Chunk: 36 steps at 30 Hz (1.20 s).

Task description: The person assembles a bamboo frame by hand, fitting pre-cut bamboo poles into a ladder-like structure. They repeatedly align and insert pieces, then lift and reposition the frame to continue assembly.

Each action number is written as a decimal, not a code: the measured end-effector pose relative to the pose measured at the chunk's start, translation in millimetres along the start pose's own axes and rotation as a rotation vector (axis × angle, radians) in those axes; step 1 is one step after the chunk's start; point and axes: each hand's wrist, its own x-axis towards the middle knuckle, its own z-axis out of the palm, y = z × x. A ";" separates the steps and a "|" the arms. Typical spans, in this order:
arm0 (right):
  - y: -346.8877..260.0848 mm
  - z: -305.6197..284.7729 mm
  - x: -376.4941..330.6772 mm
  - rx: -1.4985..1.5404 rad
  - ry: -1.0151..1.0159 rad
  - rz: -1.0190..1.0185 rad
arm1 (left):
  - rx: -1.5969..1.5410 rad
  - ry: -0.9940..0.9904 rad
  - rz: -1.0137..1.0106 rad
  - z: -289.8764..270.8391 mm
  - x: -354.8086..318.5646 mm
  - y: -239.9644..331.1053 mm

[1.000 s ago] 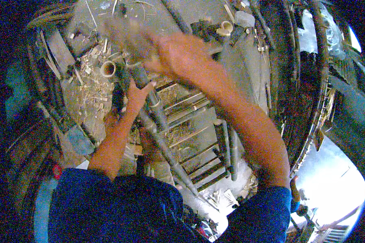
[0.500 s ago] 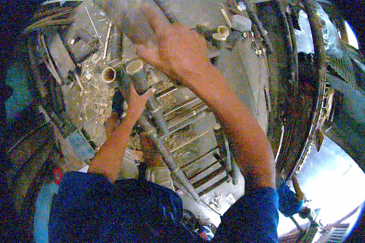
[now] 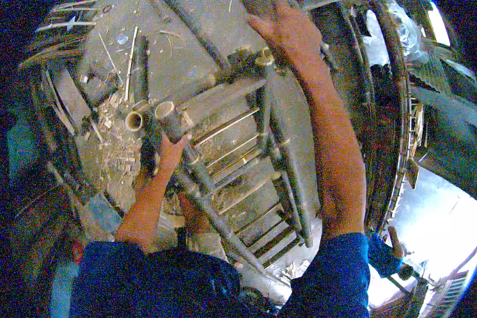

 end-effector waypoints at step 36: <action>-86.5 20.2 -98.5 0.346 -0.904 -0.284 | 0.118 0.052 -0.040 6.7 -0.5 -9.1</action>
